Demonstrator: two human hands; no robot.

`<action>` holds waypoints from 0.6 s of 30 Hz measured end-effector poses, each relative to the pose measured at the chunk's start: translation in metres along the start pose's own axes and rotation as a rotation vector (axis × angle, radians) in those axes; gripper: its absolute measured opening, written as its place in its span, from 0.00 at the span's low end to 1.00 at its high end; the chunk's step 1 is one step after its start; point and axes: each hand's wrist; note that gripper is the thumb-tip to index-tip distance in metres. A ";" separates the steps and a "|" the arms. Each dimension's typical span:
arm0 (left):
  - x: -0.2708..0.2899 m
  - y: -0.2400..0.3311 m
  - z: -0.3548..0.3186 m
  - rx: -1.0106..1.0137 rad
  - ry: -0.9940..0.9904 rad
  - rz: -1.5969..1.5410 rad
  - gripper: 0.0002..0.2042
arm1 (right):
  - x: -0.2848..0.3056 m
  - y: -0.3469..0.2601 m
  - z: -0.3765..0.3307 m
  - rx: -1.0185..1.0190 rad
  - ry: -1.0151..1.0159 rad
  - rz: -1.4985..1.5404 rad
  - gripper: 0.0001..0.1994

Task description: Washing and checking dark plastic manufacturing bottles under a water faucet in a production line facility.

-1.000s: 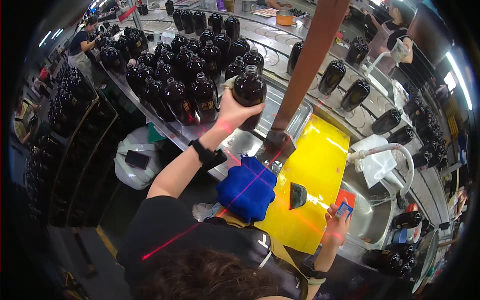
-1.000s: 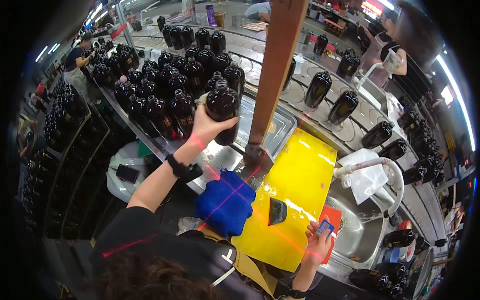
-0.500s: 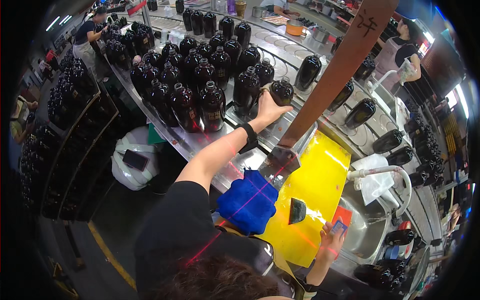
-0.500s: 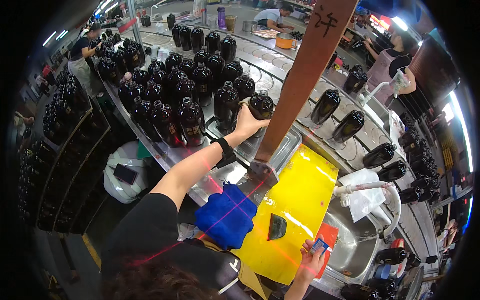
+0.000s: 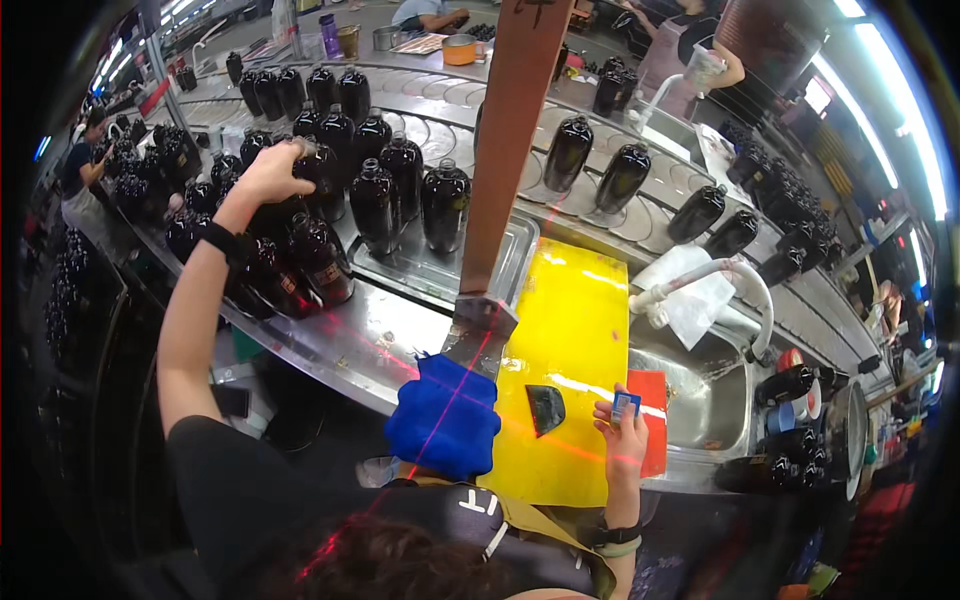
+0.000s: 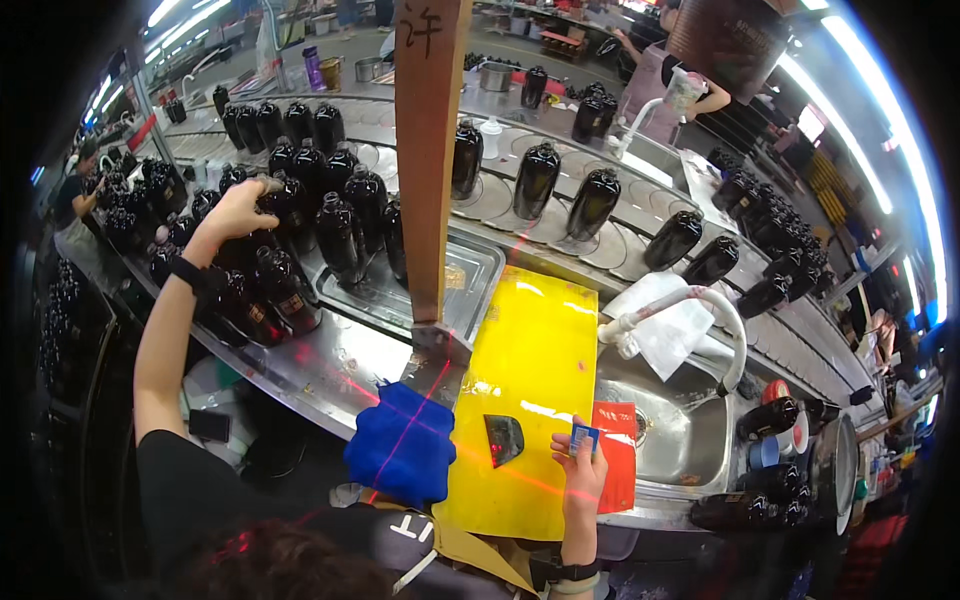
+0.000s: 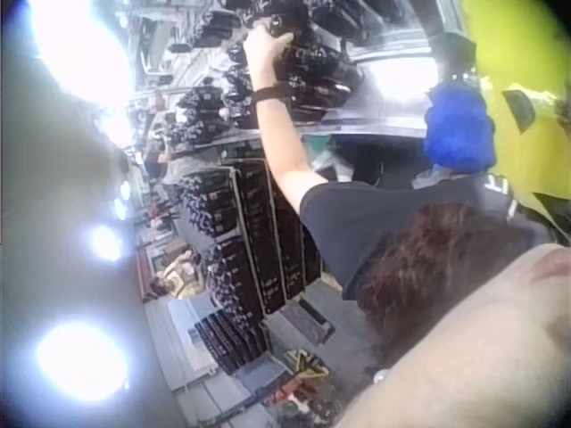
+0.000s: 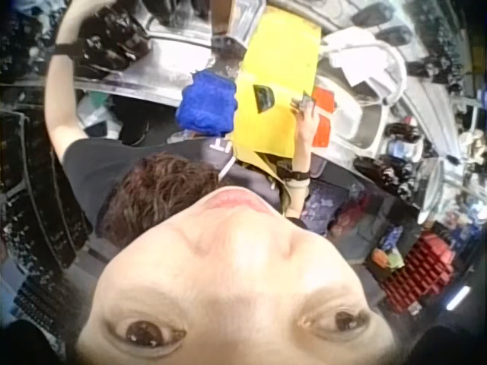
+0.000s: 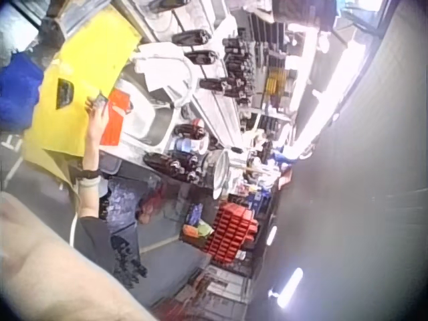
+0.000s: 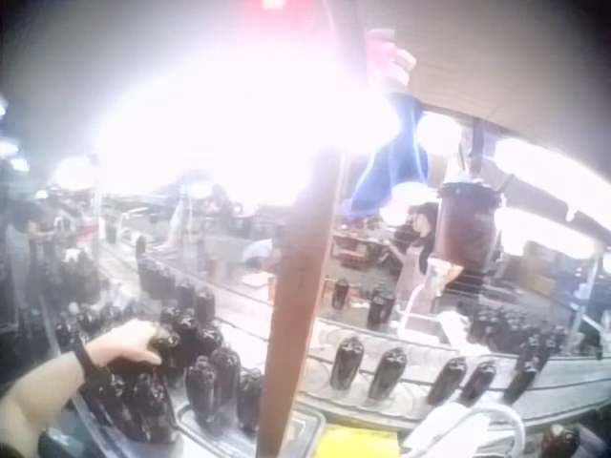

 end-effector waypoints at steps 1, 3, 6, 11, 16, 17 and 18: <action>-0.009 -0.021 0.012 -0.013 -0.139 -0.023 0.27 | -0.004 -0.001 0.001 0.005 -0.004 -0.006 0.23; -0.021 -0.041 0.029 0.062 -0.265 -0.085 0.24 | -0.010 -0.002 0.001 0.008 0.007 -0.021 0.23; -0.017 -0.008 0.038 0.079 -0.120 -0.141 0.12 | -0.001 0.003 -0.003 0.032 0.014 -0.027 0.23; -0.016 -0.015 0.044 0.098 -0.184 -0.156 0.06 | -0.005 0.001 0.005 0.009 -0.014 -0.096 0.23; -0.022 0.012 0.053 -0.030 -0.230 -0.241 0.06 | -0.012 0.000 0.006 0.018 -0.014 -0.156 0.23; -0.024 0.018 0.056 -0.036 -0.226 -0.289 0.05 | -0.014 0.000 0.007 0.019 -0.010 -0.158 0.23; -0.024 0.025 0.059 -0.040 -0.219 -0.337 0.04 | -0.016 -0.001 0.007 0.024 -0.017 -0.162 0.22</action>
Point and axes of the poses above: each hand's wrist, its own z-axis towards the middle knuckle, its own x-axis out of the back of the hand, y = z × x, and after that the axes turned 10 degrees about x, right-handed
